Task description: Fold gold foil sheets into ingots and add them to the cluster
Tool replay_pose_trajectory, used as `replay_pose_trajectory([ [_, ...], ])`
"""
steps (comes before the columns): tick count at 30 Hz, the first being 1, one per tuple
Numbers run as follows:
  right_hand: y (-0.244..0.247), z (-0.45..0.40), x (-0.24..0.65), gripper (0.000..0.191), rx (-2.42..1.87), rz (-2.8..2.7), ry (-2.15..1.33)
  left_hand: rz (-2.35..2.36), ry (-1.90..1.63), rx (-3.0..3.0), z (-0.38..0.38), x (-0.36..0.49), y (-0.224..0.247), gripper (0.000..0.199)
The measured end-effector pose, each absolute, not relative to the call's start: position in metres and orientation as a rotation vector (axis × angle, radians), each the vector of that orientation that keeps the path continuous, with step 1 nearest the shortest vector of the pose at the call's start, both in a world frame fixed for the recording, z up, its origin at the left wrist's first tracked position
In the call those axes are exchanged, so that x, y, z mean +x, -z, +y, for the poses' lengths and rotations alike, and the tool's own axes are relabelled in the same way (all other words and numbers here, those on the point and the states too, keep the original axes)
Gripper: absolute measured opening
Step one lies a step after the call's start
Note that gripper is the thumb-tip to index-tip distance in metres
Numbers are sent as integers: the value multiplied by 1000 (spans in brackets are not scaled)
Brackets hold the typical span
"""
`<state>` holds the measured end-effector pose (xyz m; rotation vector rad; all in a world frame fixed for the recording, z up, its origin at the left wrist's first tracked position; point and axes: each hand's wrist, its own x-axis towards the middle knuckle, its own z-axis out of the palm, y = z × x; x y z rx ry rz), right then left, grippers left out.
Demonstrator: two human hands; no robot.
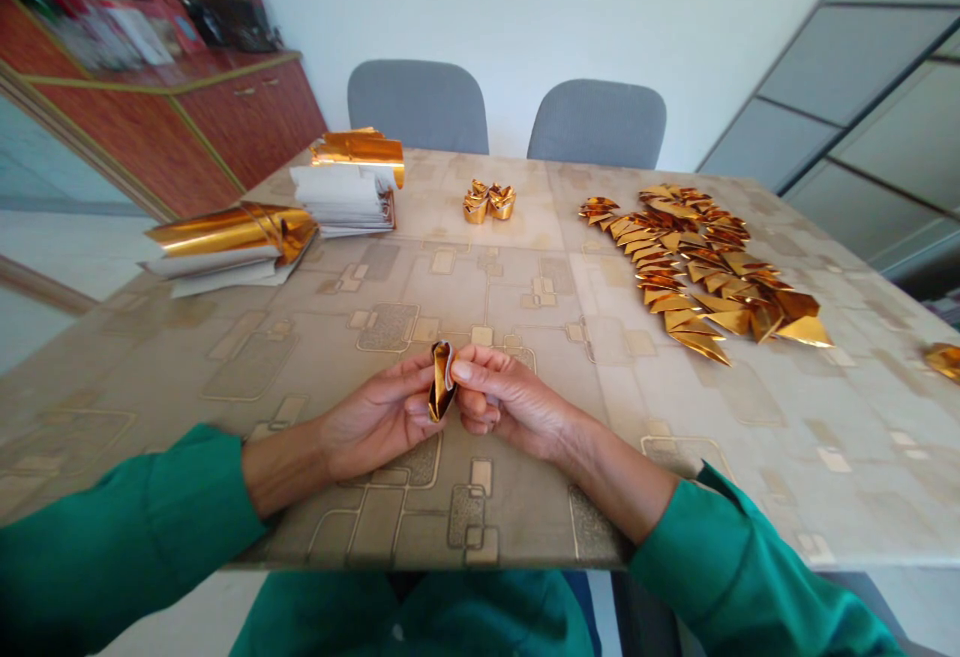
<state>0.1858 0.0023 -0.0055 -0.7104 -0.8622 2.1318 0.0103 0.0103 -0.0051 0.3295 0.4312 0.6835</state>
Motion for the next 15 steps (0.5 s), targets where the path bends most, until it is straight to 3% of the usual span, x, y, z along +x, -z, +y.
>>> replay_pose_trajectory([
  [15, 2, 7, 191, 27, -910, -793, -2041, 471, -716, 364, 12, 7, 11, 15],
])
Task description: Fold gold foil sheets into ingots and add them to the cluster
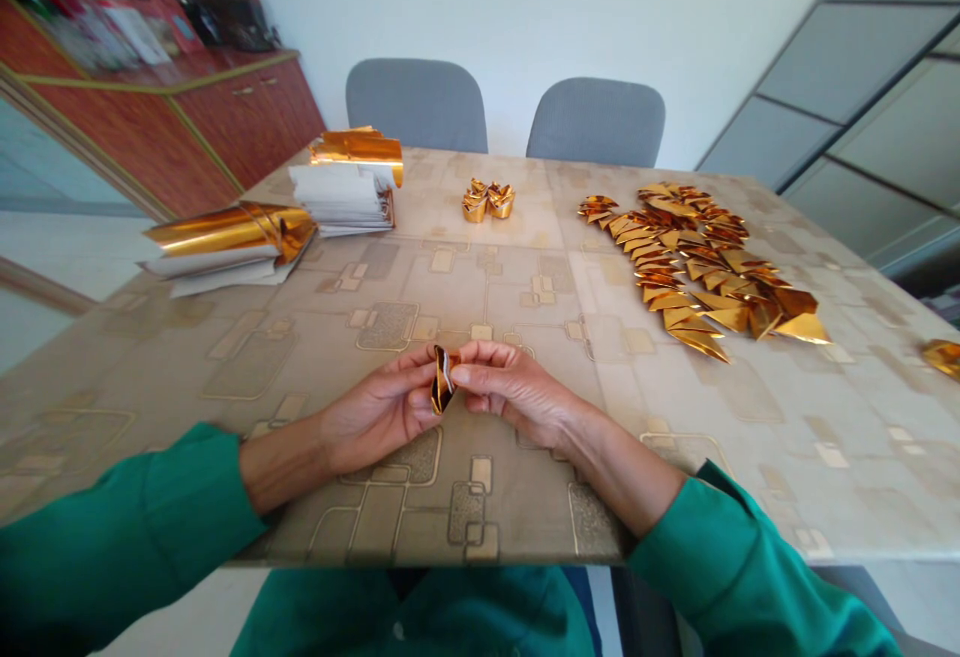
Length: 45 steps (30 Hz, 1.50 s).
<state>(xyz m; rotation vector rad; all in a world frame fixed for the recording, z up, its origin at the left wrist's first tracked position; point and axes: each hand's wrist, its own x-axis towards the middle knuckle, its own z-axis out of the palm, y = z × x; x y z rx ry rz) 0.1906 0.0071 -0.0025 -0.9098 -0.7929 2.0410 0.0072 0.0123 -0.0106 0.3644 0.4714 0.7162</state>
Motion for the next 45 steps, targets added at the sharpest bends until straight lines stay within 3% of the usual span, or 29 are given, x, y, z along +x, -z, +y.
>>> replay_pose_trajectory([
  [13, -1, 10, 198, 33, -906, -729, -2205, 480, -704, 547, 11, 5, 12, 17],
  [22, -2, 10, 204, 25, -878, -835, -2247, 577, -736, 666, 6, 6, 6, 29],
  [45, 2, 11, 202, 20, -677, -831, -2304, 688, -784, 818, 5, 6, 6, 36],
])
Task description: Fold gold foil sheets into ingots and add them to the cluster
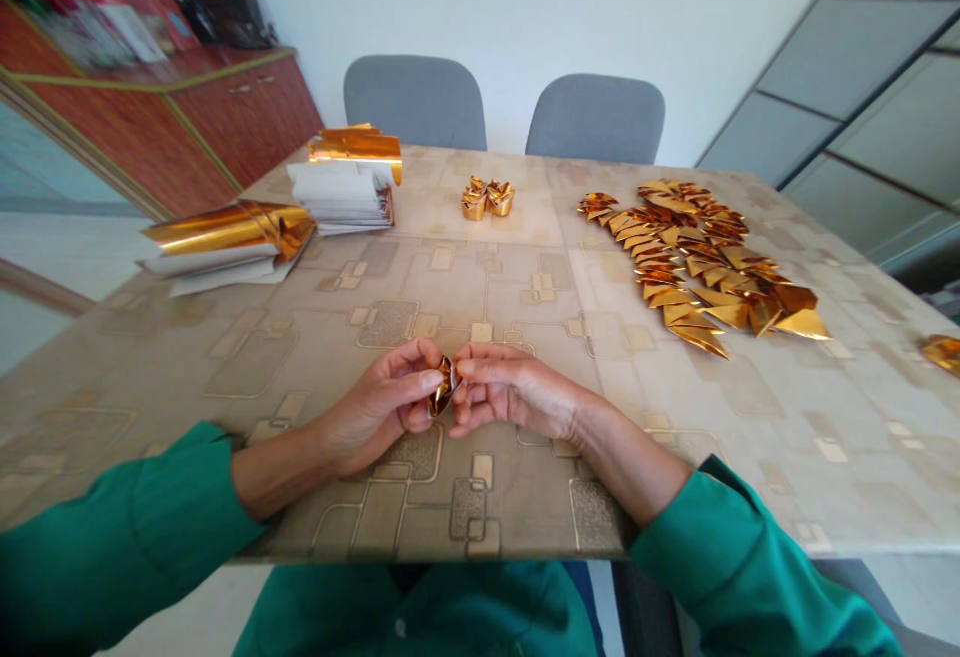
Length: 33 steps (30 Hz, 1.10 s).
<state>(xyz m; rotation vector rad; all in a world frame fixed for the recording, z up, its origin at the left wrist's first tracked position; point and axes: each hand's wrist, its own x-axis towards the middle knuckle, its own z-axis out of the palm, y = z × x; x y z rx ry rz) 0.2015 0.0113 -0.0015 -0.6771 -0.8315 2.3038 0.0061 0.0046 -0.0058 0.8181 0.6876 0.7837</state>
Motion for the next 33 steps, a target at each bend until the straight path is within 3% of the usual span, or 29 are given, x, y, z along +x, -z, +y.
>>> replay_pose_trajectory([
  [33, 6, 11, 196, 20, -745, -793, -2305, 848, -821, 910, 2, 9, 1, 34],
])
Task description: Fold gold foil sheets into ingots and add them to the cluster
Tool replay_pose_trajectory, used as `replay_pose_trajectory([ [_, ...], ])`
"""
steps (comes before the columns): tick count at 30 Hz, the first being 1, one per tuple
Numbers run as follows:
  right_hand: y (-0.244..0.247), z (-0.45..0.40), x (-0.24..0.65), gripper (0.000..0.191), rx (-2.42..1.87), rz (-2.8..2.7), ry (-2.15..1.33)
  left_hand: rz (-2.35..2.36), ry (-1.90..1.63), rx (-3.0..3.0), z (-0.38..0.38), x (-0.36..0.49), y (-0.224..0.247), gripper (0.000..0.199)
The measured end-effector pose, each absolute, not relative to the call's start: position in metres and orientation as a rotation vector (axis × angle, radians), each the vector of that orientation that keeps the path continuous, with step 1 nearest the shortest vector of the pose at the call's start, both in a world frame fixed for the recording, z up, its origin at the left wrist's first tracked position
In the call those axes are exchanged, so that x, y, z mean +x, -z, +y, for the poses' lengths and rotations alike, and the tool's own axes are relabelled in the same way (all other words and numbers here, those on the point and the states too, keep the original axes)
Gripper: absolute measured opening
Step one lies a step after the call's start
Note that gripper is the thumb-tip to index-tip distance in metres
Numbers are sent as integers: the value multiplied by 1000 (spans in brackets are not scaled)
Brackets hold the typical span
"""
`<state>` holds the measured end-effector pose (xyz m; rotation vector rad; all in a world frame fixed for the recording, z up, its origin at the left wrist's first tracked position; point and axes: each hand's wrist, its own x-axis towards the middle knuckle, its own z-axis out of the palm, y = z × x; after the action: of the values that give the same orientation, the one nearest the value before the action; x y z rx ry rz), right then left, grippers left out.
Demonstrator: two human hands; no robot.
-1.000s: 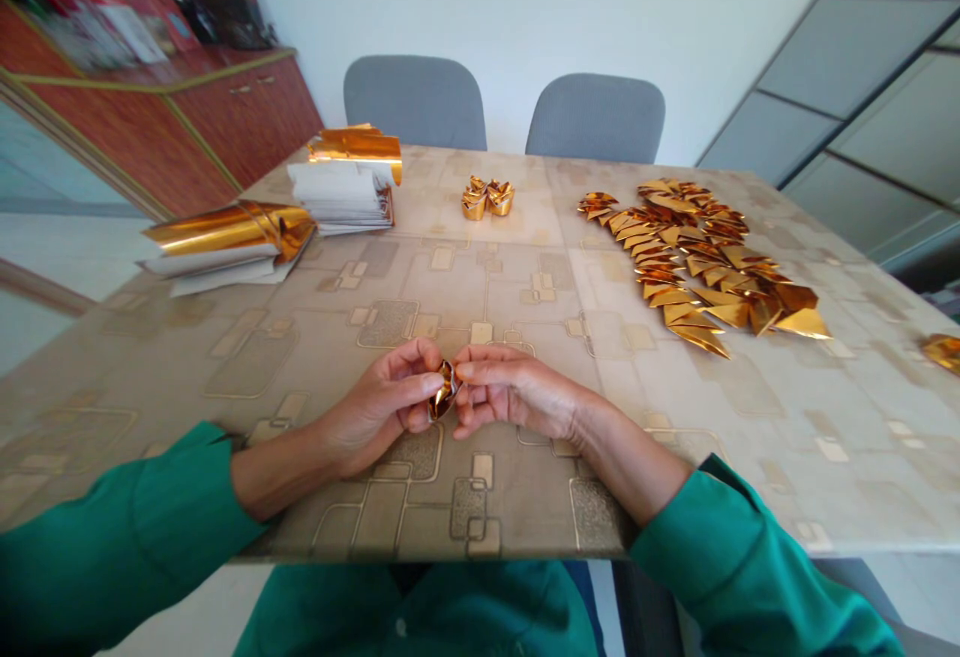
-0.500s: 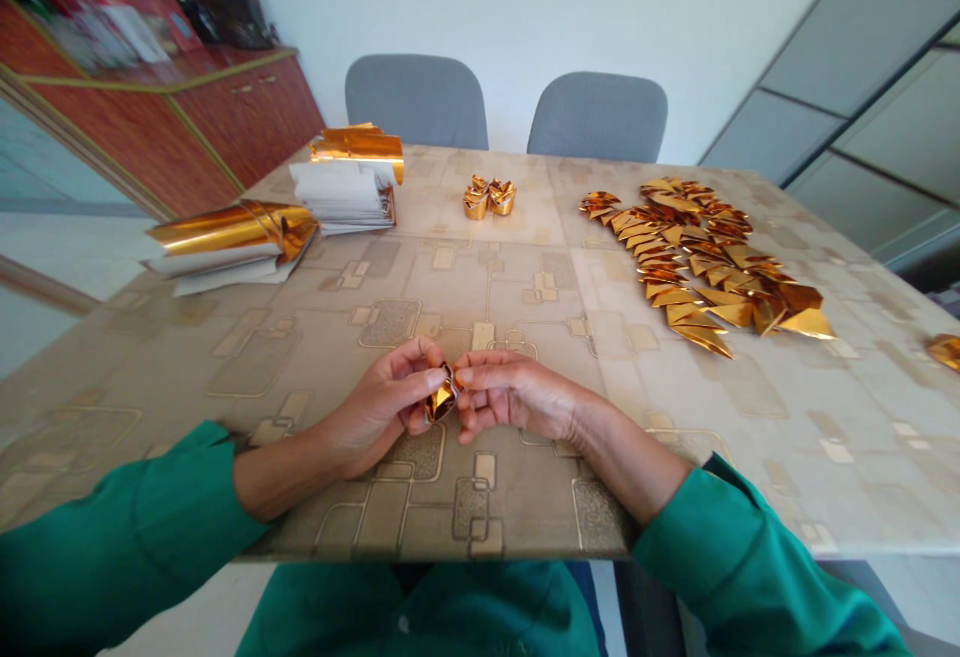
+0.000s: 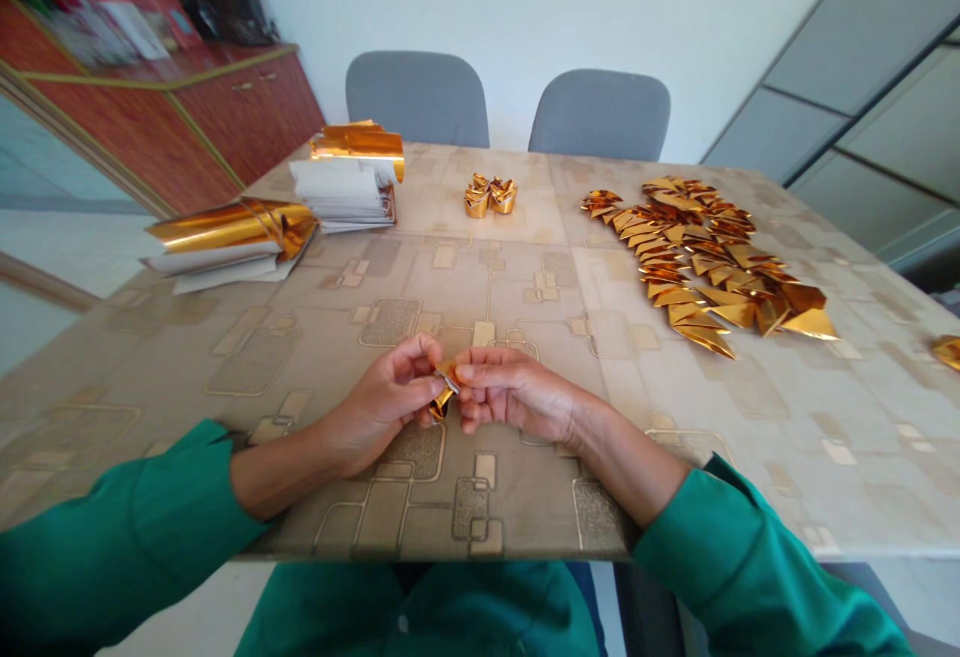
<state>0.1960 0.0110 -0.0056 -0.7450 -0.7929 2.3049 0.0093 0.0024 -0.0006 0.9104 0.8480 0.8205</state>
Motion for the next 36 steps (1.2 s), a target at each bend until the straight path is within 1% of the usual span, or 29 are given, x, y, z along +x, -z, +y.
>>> replay_pose_trajectory([
  [5, 5, 12, 196, 20, -744, -788, -2299, 805, -803, 915, 4, 7, 0, 31],
  [17, 4, 13, 196, 20, -767, -772, -2277, 803, -754, 864, 8, 4, -4, 32],
  [21, 2, 14, 195, 22, -675, -658, -2203, 665, -848, 733, 7, 3, -5, 37],
  [24, 2, 12, 193, 25, -649, -635, -2110, 647, -886, 734, 5, 6, -3, 44],
  [31, 6, 9, 190, 26, -814, -787, -2009, 659, -973, 661, 8, 8, 0, 32],
  [36, 4, 10, 191, 21, -811, -950, -2045, 687, -960, 725, 8, 6, 1, 27],
])
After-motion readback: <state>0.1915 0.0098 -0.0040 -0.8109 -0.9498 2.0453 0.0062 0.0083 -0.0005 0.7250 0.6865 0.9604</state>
